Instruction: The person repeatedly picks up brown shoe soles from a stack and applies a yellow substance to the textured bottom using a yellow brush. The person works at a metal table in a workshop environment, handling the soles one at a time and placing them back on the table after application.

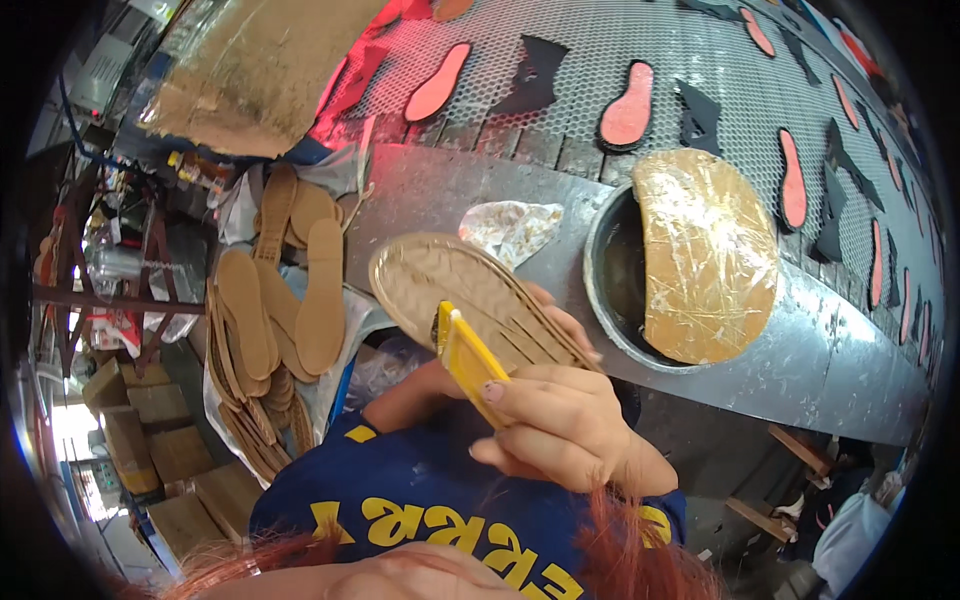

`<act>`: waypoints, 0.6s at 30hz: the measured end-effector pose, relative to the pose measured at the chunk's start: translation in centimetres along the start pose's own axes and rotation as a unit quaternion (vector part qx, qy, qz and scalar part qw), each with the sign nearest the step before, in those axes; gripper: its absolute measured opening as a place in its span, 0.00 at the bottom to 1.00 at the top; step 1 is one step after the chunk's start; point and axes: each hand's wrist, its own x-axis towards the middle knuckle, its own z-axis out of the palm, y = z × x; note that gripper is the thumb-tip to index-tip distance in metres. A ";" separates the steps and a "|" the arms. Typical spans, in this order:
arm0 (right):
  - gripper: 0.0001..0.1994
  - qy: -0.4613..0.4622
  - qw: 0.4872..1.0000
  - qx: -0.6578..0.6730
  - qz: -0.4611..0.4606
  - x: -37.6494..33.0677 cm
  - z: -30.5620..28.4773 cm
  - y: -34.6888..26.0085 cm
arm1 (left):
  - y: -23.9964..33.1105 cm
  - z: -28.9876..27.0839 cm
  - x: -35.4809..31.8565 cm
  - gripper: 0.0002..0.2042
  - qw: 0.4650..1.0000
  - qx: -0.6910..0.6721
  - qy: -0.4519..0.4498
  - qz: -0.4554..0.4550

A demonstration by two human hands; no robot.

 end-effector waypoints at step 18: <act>0.20 0.035 0.954 -0.290 0.066 0.1 -1.9 4.5 | 4.2 0.7 -2.9 0.39 0.980 -0.163 -0.008 -0.111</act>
